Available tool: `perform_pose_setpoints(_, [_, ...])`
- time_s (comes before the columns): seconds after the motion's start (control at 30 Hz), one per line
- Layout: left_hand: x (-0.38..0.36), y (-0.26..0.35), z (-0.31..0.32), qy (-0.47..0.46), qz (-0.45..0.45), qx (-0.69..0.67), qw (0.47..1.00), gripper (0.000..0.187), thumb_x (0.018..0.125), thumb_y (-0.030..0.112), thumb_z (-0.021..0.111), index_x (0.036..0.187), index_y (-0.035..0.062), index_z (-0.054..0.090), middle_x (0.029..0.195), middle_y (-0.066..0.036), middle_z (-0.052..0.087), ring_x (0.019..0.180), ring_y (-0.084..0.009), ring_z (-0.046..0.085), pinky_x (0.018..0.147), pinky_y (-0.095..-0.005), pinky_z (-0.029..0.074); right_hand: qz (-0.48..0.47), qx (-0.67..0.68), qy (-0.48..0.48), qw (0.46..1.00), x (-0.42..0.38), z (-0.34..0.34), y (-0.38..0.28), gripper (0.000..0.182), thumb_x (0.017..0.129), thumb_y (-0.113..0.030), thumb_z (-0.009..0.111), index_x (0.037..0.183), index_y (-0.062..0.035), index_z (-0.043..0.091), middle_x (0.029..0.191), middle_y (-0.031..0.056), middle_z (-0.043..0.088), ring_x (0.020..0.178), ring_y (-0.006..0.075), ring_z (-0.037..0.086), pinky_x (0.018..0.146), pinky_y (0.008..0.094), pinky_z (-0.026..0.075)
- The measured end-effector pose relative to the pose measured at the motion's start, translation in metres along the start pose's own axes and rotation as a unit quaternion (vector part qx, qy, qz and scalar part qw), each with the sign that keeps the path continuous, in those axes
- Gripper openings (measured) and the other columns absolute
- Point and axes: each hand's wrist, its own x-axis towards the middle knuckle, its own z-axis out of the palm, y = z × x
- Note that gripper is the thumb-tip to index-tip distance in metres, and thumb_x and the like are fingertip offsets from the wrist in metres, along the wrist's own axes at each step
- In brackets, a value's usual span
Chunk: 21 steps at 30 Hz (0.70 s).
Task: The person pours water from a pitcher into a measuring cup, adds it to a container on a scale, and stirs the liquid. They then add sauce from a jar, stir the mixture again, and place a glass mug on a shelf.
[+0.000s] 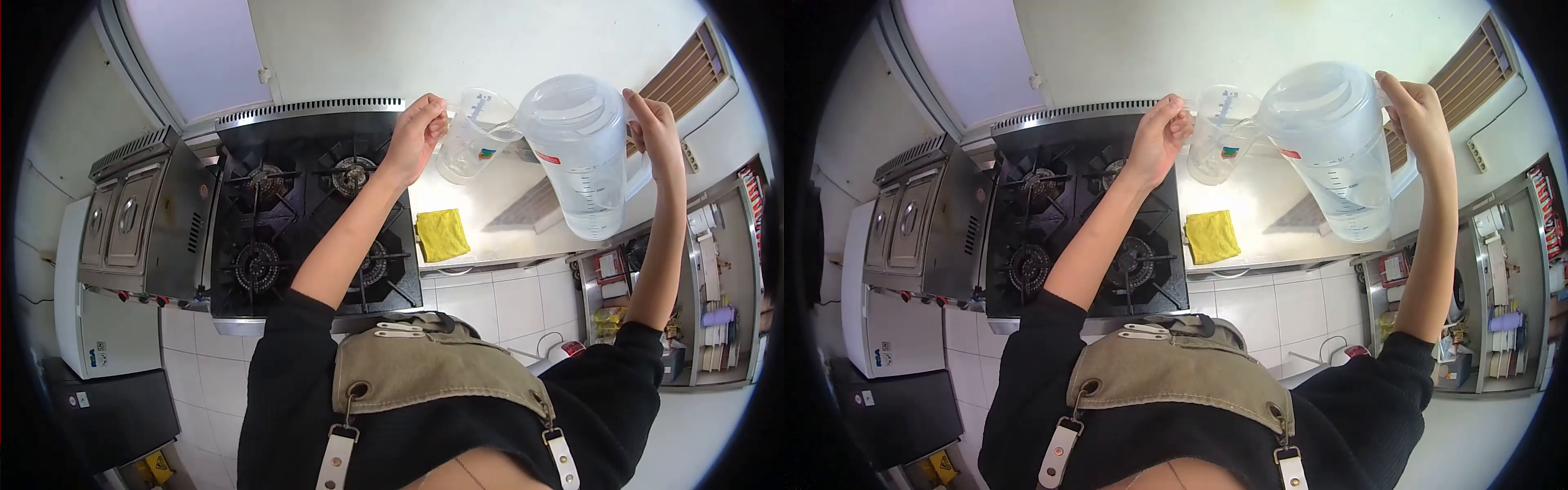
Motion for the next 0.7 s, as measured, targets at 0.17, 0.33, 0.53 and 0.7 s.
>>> perform_pose_setpoints(0.17, [0.000,-0.002,-0.001,-0.002,0.000,-0.008,1.000,0.017,0.093,0.019,0.051,0.081,0.0086,0.045,0.071,0.004,0.036,0.064,-0.0066,0.034,0.062,-0.0213,0.032,0.016,0.026,0.005,1.000,-0.001,0.002,0.005,0.043,0.085,-0.037,0.058,0.054,-0.0086,0.048,0.046,-0.0060,0.032,0.038,0.0038,0.029,0.038,0.0224,0.022])
perform_pose_setpoints(0.33, [-0.002,-0.003,-0.001,0.015,0.003,-0.014,1.000,0.016,0.092,0.019,0.051,0.082,0.0085,0.045,0.072,0.003,0.037,0.064,-0.0066,0.034,0.061,-0.0215,0.032,0.025,0.058,0.019,0.998,-0.005,0.008,0.012,0.042,0.084,-0.036,0.058,0.054,-0.0096,0.047,0.047,-0.0060,0.032,0.039,0.0041,0.029,0.038,0.0227,0.022])
perform_pose_setpoints(0.53, [-0.003,-0.007,-0.006,0.036,0.008,-0.011,0.999,0.014,0.091,0.018,0.052,0.082,0.0091,0.045,0.069,0.004,0.035,0.063,-0.0065,0.034,0.061,-0.0217,0.032,0.055,0.177,0.004,0.983,-0.002,0.021,0.039,0.040,0.084,-0.033,0.057,0.053,-0.0127,0.043,0.048,-0.0060,0.031,0.041,0.0053,0.026,0.041,0.0237,0.018])
perform_pose_setpoints(0.7, [0.000,-0.014,-0.013,0.065,0.015,0.008,0.998,0.013,0.090,0.016,0.052,0.081,0.0085,0.046,0.069,0.004,0.035,0.063,-0.0068,0.034,0.061,-0.0218,0.030,0.110,0.282,0.013,0.953,0.006,0.044,0.073,0.030,0.085,-0.028,0.056,0.062,-0.0101,0.047,0.052,-0.0066,0.030,0.046,0.0051,0.024,0.045,0.0235,0.016])
